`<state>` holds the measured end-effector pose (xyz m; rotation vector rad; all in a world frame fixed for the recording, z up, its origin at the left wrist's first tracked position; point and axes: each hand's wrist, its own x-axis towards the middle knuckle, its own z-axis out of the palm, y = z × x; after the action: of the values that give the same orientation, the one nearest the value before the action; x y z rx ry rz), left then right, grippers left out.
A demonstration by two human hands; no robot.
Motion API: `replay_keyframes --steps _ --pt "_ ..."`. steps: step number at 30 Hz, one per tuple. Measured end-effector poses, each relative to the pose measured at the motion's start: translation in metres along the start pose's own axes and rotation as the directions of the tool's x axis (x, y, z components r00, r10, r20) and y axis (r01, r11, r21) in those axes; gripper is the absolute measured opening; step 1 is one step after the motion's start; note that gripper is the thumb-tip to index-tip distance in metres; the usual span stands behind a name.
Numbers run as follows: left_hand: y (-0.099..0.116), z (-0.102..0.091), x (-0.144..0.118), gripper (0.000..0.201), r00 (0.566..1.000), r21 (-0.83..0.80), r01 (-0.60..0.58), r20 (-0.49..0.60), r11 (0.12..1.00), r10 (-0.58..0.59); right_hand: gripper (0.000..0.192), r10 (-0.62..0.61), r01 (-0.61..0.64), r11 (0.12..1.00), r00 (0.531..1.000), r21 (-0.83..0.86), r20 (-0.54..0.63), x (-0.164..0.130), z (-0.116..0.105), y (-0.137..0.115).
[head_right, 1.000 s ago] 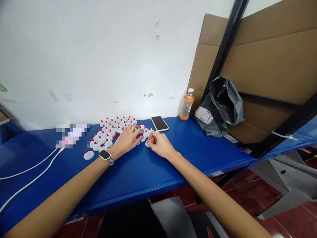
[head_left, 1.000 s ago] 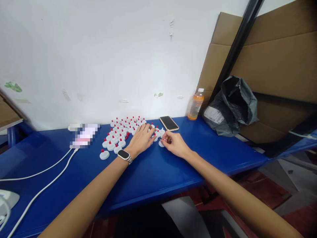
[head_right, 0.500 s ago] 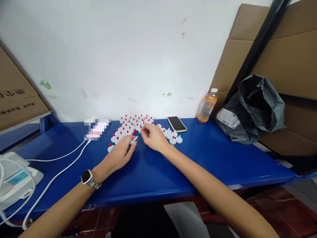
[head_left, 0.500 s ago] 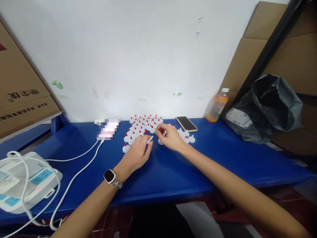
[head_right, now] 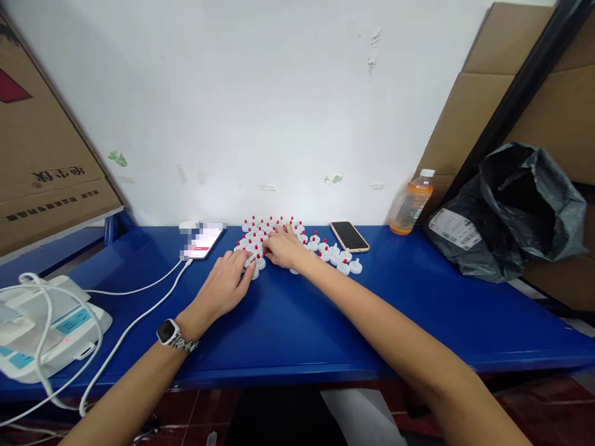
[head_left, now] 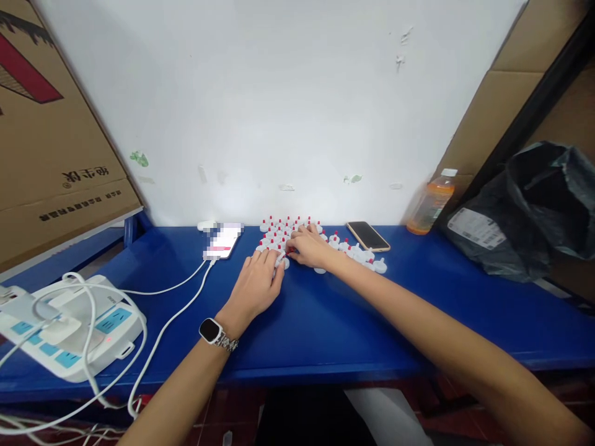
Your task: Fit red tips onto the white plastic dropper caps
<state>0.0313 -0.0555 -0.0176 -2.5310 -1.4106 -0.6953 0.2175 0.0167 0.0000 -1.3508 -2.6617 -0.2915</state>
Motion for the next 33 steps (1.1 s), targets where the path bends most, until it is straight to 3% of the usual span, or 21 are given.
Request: replay_keyframes --steps 4,7,12,16,19,22,24,28,33 --pt "0.001 -0.003 0.004 0.027 1.0 0.013 -0.004 -0.022 1.0 0.004 0.017 -0.004 0.004 1.0 1.0 0.011 -0.005 0.001 -0.002 0.0" --pt "0.002 -0.005 0.009 0.027 0.999 -0.027 -0.023 -0.044 0.999 0.021 0.016 0.014 -0.01 0.998 0.997 0.065 -0.07 -0.005 -0.006 0.002" --pt "0.003 -0.006 0.026 0.03 0.995 -0.074 -0.08 -0.064 0.994 0.075 0.009 0.139 -0.052 0.929 0.967 0.366 -0.215 -0.029 -0.01 0.009" --pt "0.009 -0.005 0.045 0.029 0.992 -0.141 -0.123 -0.06 0.982 0.116 0.009 0.326 -0.048 0.699 0.909 0.713 -0.258 -0.05 -0.008 0.012" --pt "0.015 -0.001 0.053 0.028 0.984 -0.183 -0.175 -0.065 0.967 0.166 0.013 0.464 0.036 0.428 0.849 0.903 -0.254 -0.058 -0.008 0.011" --pt "0.021 0.004 0.051 0.028 0.98 -0.199 -0.195 -0.087 0.961 0.181 0.028 0.547 0.085 0.156 0.822 0.984 -0.158 -0.062 -0.008 0.007" --pt "0.024 0.006 0.046 0.029 0.98 -0.192 -0.196 -0.082 0.962 0.183 0.033 0.58 0.087 0.05 0.808 0.995 -0.1 -0.062 -0.008 0.003" --pt "0.032 0.005 0.036 0.028 0.98 -0.154 -0.2 -0.043 0.968 0.196 0.037 0.64 0.131 -0.045 0.765 0.99 -0.072 -0.058 -0.006 -0.007" --pt "0.036 0.003 0.034 0.028 0.98 -0.12 -0.198 -0.041 0.973 0.194 0.041 0.664 0.136 -0.023 0.743 0.99 -0.086 -0.057 -0.007 -0.014"
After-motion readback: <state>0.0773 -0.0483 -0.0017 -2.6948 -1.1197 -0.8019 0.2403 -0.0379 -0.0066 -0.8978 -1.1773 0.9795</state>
